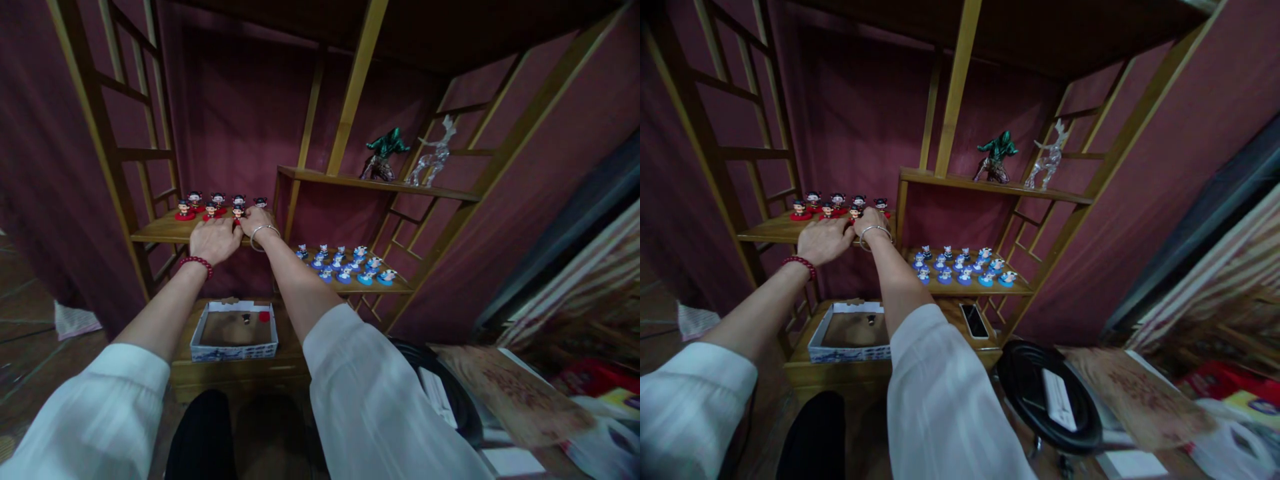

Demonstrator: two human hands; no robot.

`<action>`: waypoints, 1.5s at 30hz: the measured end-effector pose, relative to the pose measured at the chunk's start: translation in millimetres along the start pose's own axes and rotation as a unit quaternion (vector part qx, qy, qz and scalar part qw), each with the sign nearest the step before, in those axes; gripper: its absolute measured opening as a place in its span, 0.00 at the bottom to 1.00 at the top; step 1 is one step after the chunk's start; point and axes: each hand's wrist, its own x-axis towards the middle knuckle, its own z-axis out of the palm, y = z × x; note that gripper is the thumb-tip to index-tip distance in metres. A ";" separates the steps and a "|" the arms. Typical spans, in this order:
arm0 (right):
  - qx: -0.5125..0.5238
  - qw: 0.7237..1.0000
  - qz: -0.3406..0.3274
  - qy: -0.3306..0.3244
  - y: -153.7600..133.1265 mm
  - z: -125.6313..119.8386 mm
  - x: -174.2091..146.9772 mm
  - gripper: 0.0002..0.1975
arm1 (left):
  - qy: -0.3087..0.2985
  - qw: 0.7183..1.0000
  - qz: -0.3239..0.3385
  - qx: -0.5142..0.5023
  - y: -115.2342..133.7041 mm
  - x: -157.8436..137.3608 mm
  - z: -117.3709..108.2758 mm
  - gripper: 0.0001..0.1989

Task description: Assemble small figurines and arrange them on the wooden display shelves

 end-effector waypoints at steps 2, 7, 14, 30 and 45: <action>0.004 1.000 0.005 0.000 -0.3 -0.2 -0.3 0.10 | -0.005 1.000 0.002 0.002 0.1 0.2 -0.2 0.23; 0.021 1.000 0.010 -0.004 -0.7 -0.8 0.5 0.12 | -0.027 1.000 -0.010 0.007 -0.1 1.6 -0.1 0.24; 0.045 0.999 0.014 -0.007 0.3 -1.9 1.1 0.12 | -0.030 0.999 -0.009 0.022 1.2 1.0 -1.3 0.24; 0.072 0.997 0.000 -0.031 2.9 -3.6 1.7 0.12 | -0.066 0.996 0.002 0.064 6.8 1.6 -9.2 0.23; 0.066 0.997 0.005 -0.038 1.6 -9.0 -1.4 0.10 | -0.042 0.997 -0.003 0.072 9.2 -0.6 -7.6 0.22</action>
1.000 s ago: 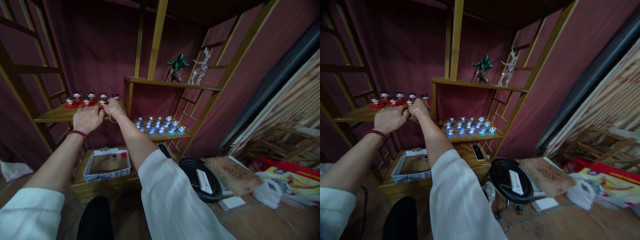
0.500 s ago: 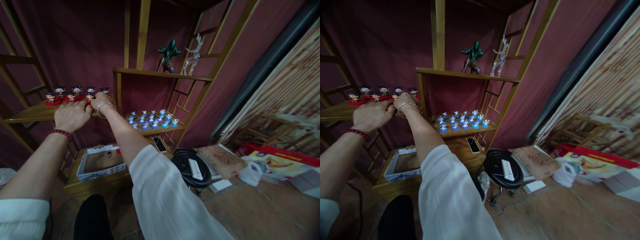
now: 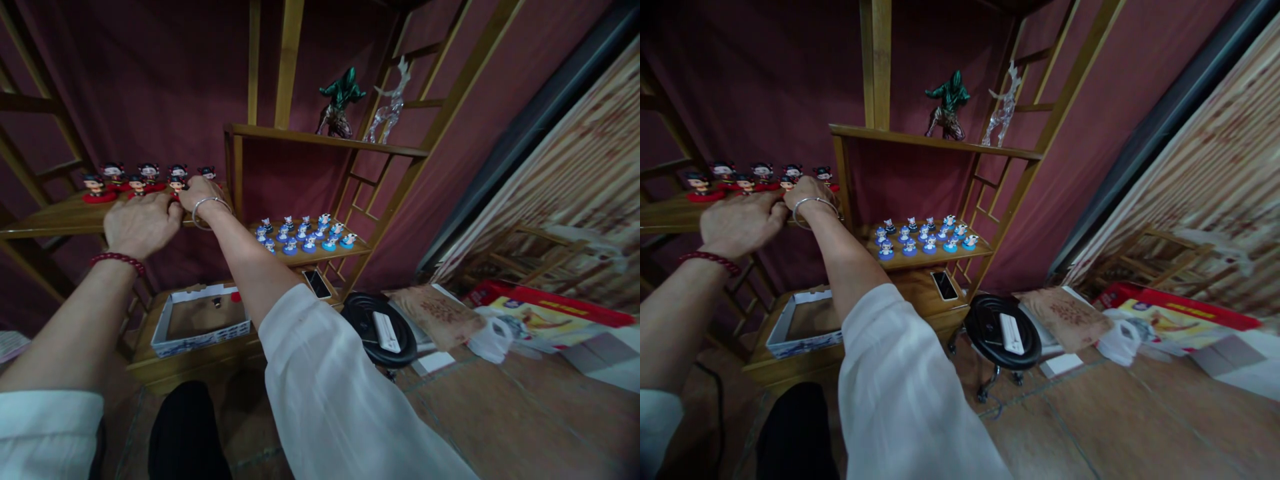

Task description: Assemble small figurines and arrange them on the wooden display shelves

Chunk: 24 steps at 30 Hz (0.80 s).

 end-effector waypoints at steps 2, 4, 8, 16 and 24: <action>-0.008 1.000 0.000 0.001 0.2 0.9 0.8 0.10 | 0.002 1.000 -0.003 -0.007 0.2 -0.3 0.3 0.22; -0.018 1.000 0.000 0.007 0.7 3.1 2.8 0.11 | -0.001 1.000 -0.006 -0.010 0.2 -0.3 0.6 0.23; -0.027 1.000 -0.013 0.005 1.8 6.5 6.2 0.11 | 0.000 1.000 -0.005 -0.005 -1.0 0.4 1.3 0.23; -0.010 1.000 -0.019 0.000 3.3 7.7 7.8 0.12 | -0.008 1.000 0.017 -0.012 -3.2 -0.6 0.3 0.24; -0.025 0.999 -0.022 0.012 4.9 11.6 11.8 0.11 | -0.007 0.999 0.006 -0.040 -4.6 0.0 3.6 0.24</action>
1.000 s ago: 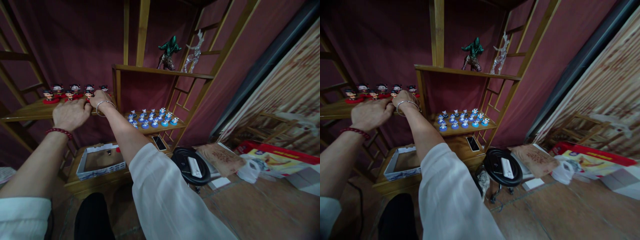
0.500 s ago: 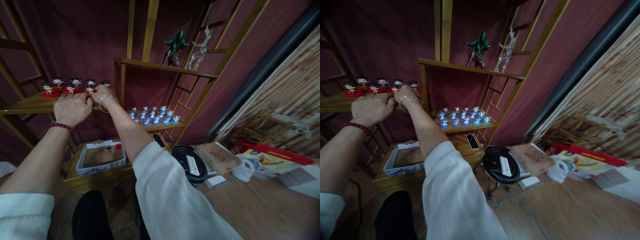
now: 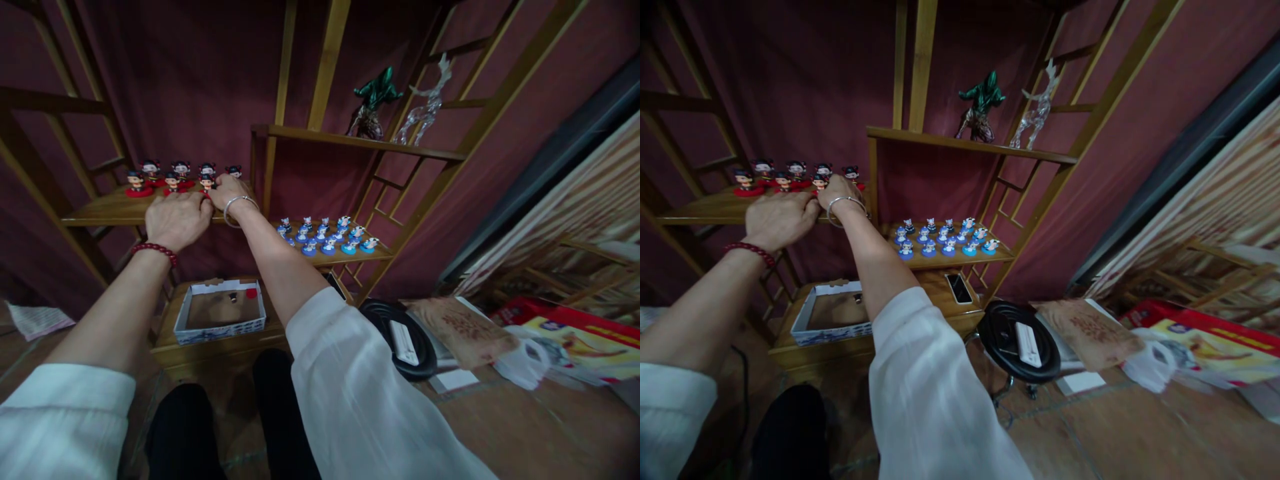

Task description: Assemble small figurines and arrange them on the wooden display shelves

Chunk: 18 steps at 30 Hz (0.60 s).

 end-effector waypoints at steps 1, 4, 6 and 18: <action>-0.002 1.000 -0.001 0.004 0.2 0.3 0.1 0.11 | -0.001 1.000 -0.001 -0.008 -0.5 0.3 0.8 0.24; -0.006 1.000 -0.004 0.012 0.5 0.7 -0.6 0.11 | 0.011 1.000 0.000 -0.027 -1.5 0.3 2.1 0.24; -0.005 1.000 -0.006 0.018 0.5 0.5 -1.7 0.10 | 0.019 0.999 -0.001 -0.035 -1.6 -0.1 1.7 0.24; 0.023 1.000 0.017 0.011 -2.3 -0.7 -4.8 0.14 | 0.037 0.999 0.027 -0.016 -3.7 -0.8 1.0 0.22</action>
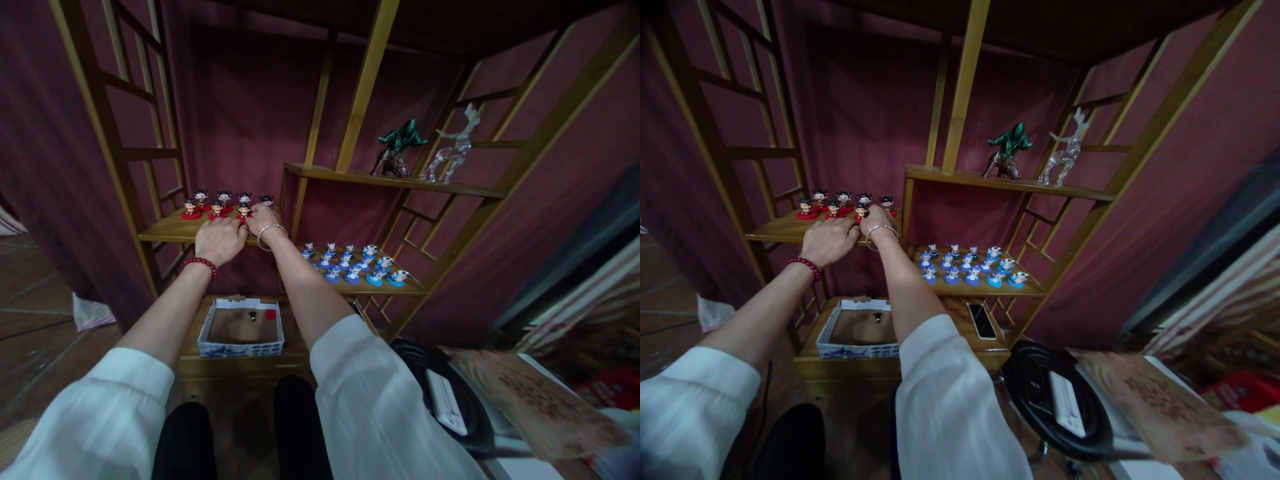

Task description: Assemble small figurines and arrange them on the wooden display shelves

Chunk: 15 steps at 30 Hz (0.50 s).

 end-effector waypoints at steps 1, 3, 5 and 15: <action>-0.001 1.000 0.001 -0.004 0.0 -0.2 0.0 0.14 | 0.002 1.000 0.001 -0.001 -0.3 0.1 0.5 0.22; -0.006 1.000 0.002 -0.011 -0.1 -1.1 -0.4 0.14 | 0.010 1.000 0.002 0.000 -0.8 -0.1 1.7 0.21; -0.015 1.000 0.003 -0.012 -0.4 -2.6 -1.6 0.14 | 0.020 1.000 0.005 0.000 -1.1 -0.6 3.4 0.21; -0.044 0.995 -0.014 0.091 -5.0 -6.7 -18.3 0.13 | 0.129 0.991 0.013 -0.028 0.2 -13.5 13.2 0.23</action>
